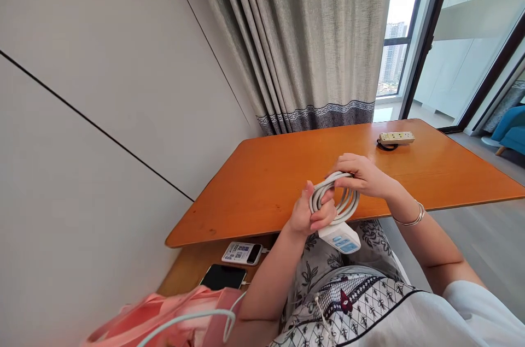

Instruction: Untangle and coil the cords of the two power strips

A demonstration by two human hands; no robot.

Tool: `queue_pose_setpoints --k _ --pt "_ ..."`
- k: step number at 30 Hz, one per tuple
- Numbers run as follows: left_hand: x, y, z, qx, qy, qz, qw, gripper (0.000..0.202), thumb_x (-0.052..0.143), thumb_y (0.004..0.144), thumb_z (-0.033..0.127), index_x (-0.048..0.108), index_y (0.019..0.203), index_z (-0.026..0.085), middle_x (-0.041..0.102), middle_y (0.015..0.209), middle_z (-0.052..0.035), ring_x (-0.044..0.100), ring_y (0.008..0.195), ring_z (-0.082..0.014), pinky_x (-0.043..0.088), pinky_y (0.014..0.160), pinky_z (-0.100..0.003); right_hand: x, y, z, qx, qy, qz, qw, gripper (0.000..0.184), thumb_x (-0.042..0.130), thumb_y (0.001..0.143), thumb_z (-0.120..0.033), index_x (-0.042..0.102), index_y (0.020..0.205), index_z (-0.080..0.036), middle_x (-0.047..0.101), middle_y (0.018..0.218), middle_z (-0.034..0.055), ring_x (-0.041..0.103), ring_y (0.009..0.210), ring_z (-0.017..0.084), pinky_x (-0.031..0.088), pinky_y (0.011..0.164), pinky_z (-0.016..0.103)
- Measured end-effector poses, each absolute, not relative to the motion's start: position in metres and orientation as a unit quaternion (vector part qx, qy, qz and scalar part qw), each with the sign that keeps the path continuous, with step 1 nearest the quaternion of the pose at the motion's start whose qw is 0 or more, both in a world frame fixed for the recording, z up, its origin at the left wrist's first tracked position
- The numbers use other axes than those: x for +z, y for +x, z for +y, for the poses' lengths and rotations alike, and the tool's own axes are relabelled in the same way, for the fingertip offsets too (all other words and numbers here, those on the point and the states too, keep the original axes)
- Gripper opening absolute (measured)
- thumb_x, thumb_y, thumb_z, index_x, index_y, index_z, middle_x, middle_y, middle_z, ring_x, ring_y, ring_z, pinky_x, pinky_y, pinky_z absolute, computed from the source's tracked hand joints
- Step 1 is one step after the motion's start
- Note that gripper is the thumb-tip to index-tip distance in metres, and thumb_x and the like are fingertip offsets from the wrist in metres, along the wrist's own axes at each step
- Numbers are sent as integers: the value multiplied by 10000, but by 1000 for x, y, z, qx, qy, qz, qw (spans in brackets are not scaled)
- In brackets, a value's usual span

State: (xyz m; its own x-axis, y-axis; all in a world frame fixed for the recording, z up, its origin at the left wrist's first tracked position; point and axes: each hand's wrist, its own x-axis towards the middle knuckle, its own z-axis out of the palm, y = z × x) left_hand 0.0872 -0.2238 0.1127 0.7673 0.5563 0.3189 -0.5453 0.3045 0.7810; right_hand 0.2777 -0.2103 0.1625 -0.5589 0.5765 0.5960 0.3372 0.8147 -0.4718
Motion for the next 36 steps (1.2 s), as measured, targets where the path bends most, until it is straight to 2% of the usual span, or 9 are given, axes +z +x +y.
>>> queue_pose_setpoints --k 4,9,14,17,20,27,32,36 --pt "114 85 -221 412 412 34 812 544 495 886 681 394 650 201 119 321 151 61 211 -25 88 313 -166 139 277 -208 322 -325 -768 449 462 535 929 -586 709 991 -162 647 806 31 548 718 139 441 652 260" --pt "117 85 -218 478 348 101 800 565 383 933 684 349 635 206 110 331 140 61 221 -31 153 324 -166 108 264 -211 492 -311 -567 583 448 712 802 -549 672 1115 -232 695 961 31 636 810 160 517 721 279" --pt "117 87 -216 488 352 95 793 562 397 932 679 326 633 208 116 339 137 79 231 -36 181 339 -170 94 251 -216 629 -247 -418 607 509 726 770 -590 608 1136 -256 730 973 50 716 821 213 590 740 362" --pt "115 89 -215 481 362 85 794 550 418 935 662 330 637 208 127 342 136 98 238 -39 200 354 -170 91 249 -218 639 -231 -408 609 522 789 731 -537 580 1125 -266 735 943 39 732 813 223 608 740 386" --pt "112 90 -216 473 380 86 790 541 431 929 664 339 650 210 152 349 130 157 243 -50 226 371 -180 89 251 -218 630 -237 -415 612 492 843 696 -462 582 1058 -253 723 844 4 719 708 183 606 667 329" --pt "114 91 -214 432 444 94 779 513 661 778 653 449 672 198 316 379 90 417 355 -99 323 429 -209 90 255 -218 591 -261 -414 641 472 848 686 -448 601 1026 -233 679 752 -29 678 621 149 576 567 276" --pt "118 87 -207 411 453 162 774 410 552 831 564 600 809 158 399 390 54 567 460 -179 415 479 -259 91 259 -217 557 -293 -412 658 492 874 644 -414 613 1012 -217 688 767 -30 677 590 145 571 542 271" --pt "116 89 -205 427 456 200 755 471 551 834 613 627 884 151 414 392 59 648 520 -213 466 501 -266 89 258 -215 545 -306 -401 669 505 883 622 -409 612 1001 -216 696 771 -31 680 580 148 572 538 272"
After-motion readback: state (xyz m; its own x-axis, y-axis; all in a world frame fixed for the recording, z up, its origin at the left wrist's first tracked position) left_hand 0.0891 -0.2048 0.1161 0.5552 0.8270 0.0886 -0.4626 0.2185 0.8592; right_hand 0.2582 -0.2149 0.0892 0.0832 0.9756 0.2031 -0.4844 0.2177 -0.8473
